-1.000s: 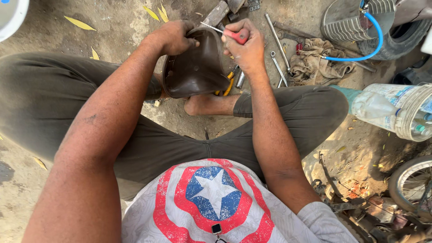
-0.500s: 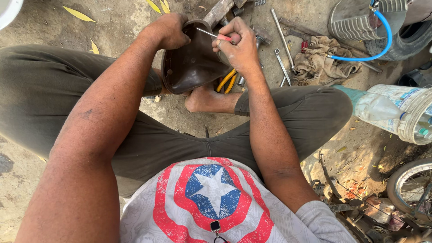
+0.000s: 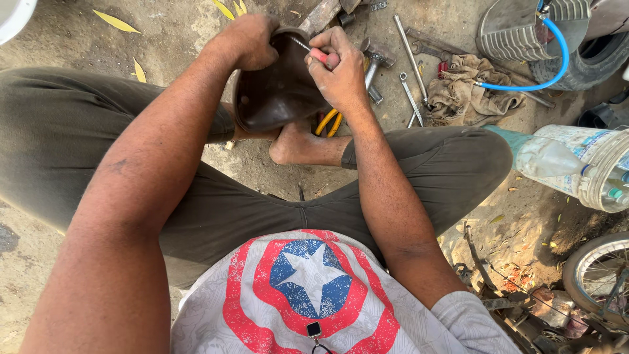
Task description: The person sits on the ground and repairs a bicycle seat by inserting and hammering metal fasteners into the underside. They use a hammer, pliers, and a screwdriver to secure the fasteners and adjust the seat cover.
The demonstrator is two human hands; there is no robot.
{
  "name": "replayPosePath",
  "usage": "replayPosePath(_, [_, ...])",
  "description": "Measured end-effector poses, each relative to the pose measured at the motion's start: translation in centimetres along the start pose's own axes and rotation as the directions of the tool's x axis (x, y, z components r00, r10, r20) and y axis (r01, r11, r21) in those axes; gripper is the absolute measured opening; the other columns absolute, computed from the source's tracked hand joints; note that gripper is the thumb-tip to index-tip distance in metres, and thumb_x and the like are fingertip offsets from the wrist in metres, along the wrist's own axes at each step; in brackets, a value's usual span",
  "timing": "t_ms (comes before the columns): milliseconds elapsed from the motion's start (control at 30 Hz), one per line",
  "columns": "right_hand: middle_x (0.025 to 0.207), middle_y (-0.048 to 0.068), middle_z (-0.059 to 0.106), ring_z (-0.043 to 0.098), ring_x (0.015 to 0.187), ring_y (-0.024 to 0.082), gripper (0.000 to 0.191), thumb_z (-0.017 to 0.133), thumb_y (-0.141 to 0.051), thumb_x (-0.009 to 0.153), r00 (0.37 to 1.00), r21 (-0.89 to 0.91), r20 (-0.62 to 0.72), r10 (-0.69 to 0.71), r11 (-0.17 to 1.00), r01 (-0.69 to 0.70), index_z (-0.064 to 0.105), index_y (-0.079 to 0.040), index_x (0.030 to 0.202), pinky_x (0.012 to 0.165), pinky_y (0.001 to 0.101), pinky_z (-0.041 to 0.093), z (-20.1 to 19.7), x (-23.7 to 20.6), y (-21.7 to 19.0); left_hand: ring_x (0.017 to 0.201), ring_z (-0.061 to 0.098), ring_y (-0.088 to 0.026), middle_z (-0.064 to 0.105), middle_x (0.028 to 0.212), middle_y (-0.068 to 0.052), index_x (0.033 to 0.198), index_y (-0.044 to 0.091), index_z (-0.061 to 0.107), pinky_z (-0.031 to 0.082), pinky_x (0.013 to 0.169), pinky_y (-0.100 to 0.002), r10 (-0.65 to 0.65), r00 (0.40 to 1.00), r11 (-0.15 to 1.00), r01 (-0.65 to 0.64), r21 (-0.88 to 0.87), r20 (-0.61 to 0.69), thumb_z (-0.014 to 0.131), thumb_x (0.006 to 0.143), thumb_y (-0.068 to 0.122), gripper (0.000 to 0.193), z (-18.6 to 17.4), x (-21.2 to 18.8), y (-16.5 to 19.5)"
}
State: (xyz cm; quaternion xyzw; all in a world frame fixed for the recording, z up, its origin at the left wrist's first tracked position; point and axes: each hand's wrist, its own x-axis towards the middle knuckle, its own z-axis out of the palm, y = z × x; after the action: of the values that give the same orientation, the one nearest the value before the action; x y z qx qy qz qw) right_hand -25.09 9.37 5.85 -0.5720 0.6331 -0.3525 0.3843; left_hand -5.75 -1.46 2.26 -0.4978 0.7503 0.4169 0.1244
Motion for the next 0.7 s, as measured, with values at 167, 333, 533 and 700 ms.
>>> replayPosePath(167, [0.103, 0.005, 0.072, 0.072, 0.096, 0.013, 0.022, 0.067, 0.002, 0.093, 0.99, 0.06, -0.014, -0.142, 0.988, 0.142, 0.061, -0.003, 0.114, 0.089, 0.0276, 0.06, 0.8, 0.0, -1.1, 0.109, 0.067, -0.038, 0.07, 0.117, -0.024, 0.129, 0.006, 0.068, 0.055, 0.093, -0.048, 0.165, 0.969, 0.98, -0.141, 0.139, -0.183, 0.069, 0.085, 0.012, 0.044, -1.8, -0.1, -1.0])
replayPosePath(333, [0.1, 0.004, 0.074, 0.071, 0.075, 0.008, 0.023, 0.067, 0.002, 0.092, 0.988, 0.364, 0.072, 0.138, 0.919, -0.154, 0.067, -0.007, 0.113, 0.062, 0.0244, 0.063, -0.1, 1.1, -0.2, 0.095, 0.072, -0.035, 0.072, 0.113, -0.022, 0.139, 0.014, 0.064, 0.059, 0.084, -0.047, 0.1, 0.988, 0.995, -0.097, 0.025, -0.114, 0.062, 0.09, 0.011, 0.049, -2.7, -0.9, -1.2])
replayPosePath(533, [0.105, 0.006, 0.072, 0.071, 0.084, 0.008, 0.015, 0.069, 0.002, 0.1, 0.991, 0.245, 0.03, -0.13, 0.962, 0.119, 0.073, -0.006, 0.113, 0.066, 0.0243, 0.067, -2.5, 1.1, 1.8, 0.087, 0.074, -0.037, 0.072, 0.106, -0.023, 0.136, 0.009, 0.063, 0.062, 0.073, -0.049, 0.047, 0.995, 0.997, -0.042, 0.063, -0.091, 0.061, 0.092, 0.013, 0.044, -3.7, -2.1, 1.4])
replayPosePath(700, [0.1, 0.003, 0.073, 0.069, 0.079, 0.006, 0.015, 0.068, -0.002, 0.1, 0.998, 0.334, 0.048, -0.045, 0.942, 0.026, 0.071, -0.004, 0.114, 0.066, 0.0228, 0.062, -2.3, 0.6, 1.9, 0.086, 0.075, -0.042, 0.073, 0.105, -0.028, 0.131, 0.005, 0.066, 0.064, 0.073, -0.051, -0.255, 0.965, 0.966, 0.256, -0.023, 0.056, 0.054, 0.097, 0.01, 0.036, -6.2, -4.2, 2.4])
